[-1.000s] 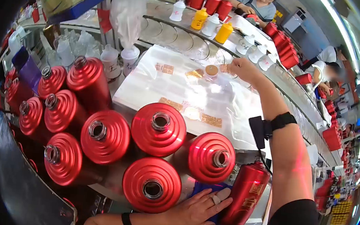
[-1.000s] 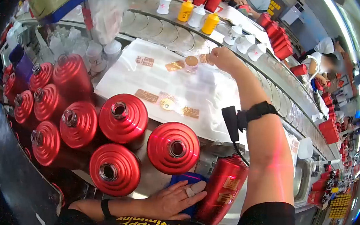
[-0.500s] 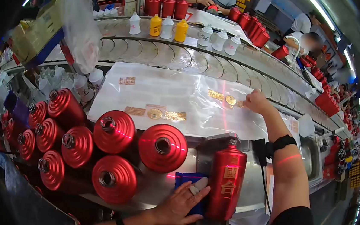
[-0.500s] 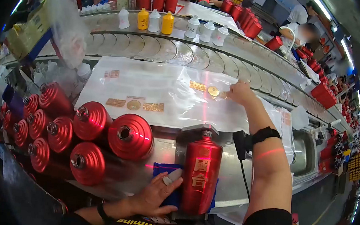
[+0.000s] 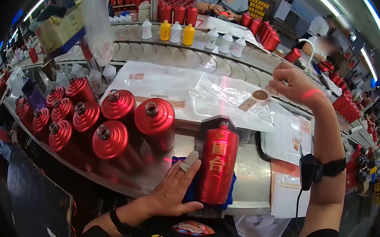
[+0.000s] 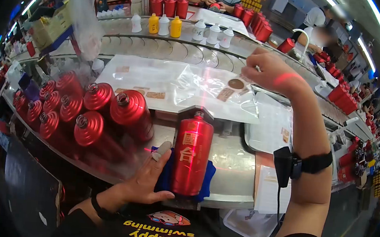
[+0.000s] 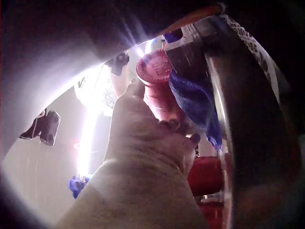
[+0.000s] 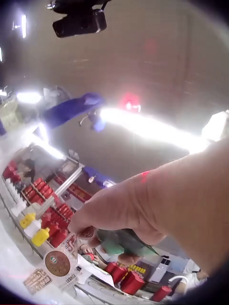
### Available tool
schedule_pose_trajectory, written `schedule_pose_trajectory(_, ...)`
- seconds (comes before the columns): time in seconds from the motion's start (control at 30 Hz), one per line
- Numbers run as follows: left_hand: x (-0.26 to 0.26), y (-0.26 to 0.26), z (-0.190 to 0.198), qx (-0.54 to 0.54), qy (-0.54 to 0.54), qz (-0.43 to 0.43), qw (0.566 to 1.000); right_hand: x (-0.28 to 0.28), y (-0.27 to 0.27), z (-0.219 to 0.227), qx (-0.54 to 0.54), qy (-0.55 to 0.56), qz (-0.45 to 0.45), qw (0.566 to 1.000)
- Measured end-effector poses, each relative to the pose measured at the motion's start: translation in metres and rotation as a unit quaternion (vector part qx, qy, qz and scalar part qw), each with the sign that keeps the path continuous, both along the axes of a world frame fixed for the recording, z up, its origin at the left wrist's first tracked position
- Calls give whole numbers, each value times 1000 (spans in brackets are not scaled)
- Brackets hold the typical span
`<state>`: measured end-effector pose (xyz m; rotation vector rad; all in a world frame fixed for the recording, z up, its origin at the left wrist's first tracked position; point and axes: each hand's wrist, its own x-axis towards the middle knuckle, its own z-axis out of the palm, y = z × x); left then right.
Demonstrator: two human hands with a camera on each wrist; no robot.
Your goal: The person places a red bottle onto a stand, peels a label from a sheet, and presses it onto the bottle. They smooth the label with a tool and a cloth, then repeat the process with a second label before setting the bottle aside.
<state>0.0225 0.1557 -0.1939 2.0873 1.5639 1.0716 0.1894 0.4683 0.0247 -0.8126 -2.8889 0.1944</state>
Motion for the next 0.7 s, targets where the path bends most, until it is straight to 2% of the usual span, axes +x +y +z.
schedule_pose_trajectory(0.03, 5, 0, -1, -25, 53, -13, 998, 5, -10, 5, -4, 13, 9, 1000)
schedule_pose_trajectory(0.13, 17, 6, 4, 7, 53, 8, 999, 20, -43, 14, 3, 47, 38, 998)
schedule_pose_trajectory(0.2, 8, 6, 11, -20, -57, 15, 998, 30, -59, 17, 22, 47, 75, 996)
schedule_pose_trajectory(0.27, 0, 18, 35, 71, -57, 28, 995, 36, -76, 19, 29, 59, 101, 993)
schedule_pose_trajectory(0.33, -4, 36, 60, 101, -95, 28, 990, 36, -101, 22, 27, 54, 125, 990)
schedule_pose_trajectory(0.4, -6, 66, 72, 143, -171, -11, 975, 34, -115, 25, 12, 64, 172, 983)
schedule_pose_trajectory(0.47, -4, 84, 95, 130, -213, -80, 965, 33, -124, 23, 27, 83, 239, 967)
schedule_pose_trajectory(0.53, -1, 92, 103, 96, -193, -141, 966, 37, -135, 23, 3, 78, 232, 970)
schedule_pose_trajectory(0.6, -5, 88, 102, -15, -226, -186, 956, 42, -144, 21, -14, 92, 227, 969)
schedule_pose_trajectory(0.7, -4, 57, 105, -224, -310, -178, 906, 61, -147, 3, -60, 123, 210, 968)
